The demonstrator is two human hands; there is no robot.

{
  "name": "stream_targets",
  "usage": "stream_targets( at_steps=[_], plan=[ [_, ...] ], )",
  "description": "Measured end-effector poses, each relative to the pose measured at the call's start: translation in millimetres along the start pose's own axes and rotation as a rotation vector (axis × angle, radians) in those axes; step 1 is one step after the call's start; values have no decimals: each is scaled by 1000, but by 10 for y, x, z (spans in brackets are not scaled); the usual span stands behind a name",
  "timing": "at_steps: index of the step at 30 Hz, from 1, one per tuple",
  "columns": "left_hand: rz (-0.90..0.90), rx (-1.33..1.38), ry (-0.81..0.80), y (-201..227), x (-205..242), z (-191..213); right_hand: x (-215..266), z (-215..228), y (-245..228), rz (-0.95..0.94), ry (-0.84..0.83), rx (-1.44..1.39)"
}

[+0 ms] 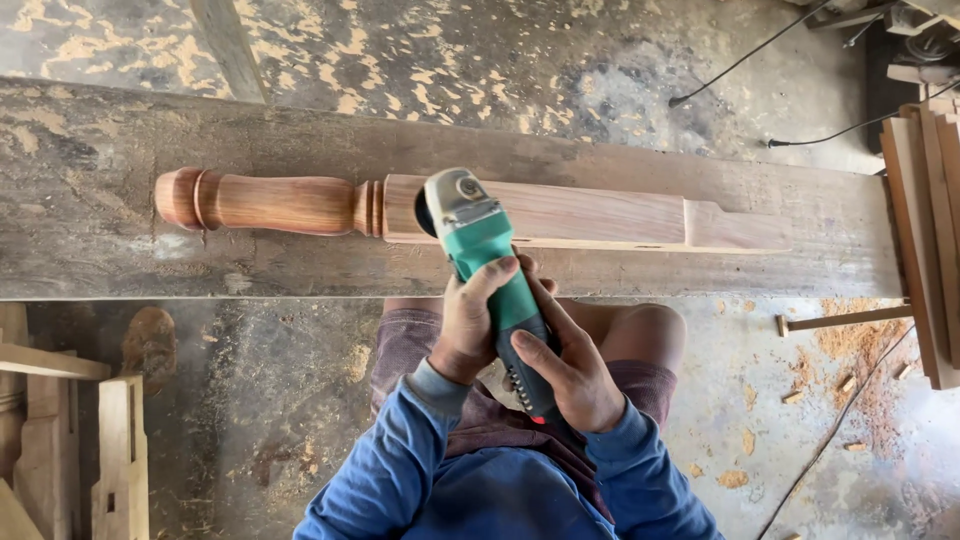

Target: Sanding and shaping a wooden furniture leg using an angle grinder with a sanding disc.

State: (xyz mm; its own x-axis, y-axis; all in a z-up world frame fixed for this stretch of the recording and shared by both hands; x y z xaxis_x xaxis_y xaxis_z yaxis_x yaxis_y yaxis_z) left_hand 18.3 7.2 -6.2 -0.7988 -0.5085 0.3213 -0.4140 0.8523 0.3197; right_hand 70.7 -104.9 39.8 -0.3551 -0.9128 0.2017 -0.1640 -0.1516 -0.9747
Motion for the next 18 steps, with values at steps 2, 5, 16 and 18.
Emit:
stream_targets(
  at_steps=[2,5,16,18],
  plan=[
    [34,-17,-17,-166,-58,-59,103,130,19,-58,46,-57],
    [101,-37,-50,-506,-187,-119,256,350,24,-110,130,-119],
    [334,-75,-122,-1664,-604,-527,779,1312,84,-172,443,-7],
    [318,-161,-160,-1959,-732,-489,858,1487,105,-45,447,-45]
  ],
)
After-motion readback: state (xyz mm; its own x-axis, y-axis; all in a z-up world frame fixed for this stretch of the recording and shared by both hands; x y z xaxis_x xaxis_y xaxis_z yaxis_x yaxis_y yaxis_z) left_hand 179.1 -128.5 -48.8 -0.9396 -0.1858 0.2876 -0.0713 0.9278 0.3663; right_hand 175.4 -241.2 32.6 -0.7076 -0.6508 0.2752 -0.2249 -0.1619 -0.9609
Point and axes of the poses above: each hand's wrist, its own x-axis away from the middle knuckle, its own z-axis out of the back of the hand, y = z × x, the point moved 5 cm from there along -x, towards the middle knuckle, and after that the axes turned 5 degrees about z, right-handed, at the moved point
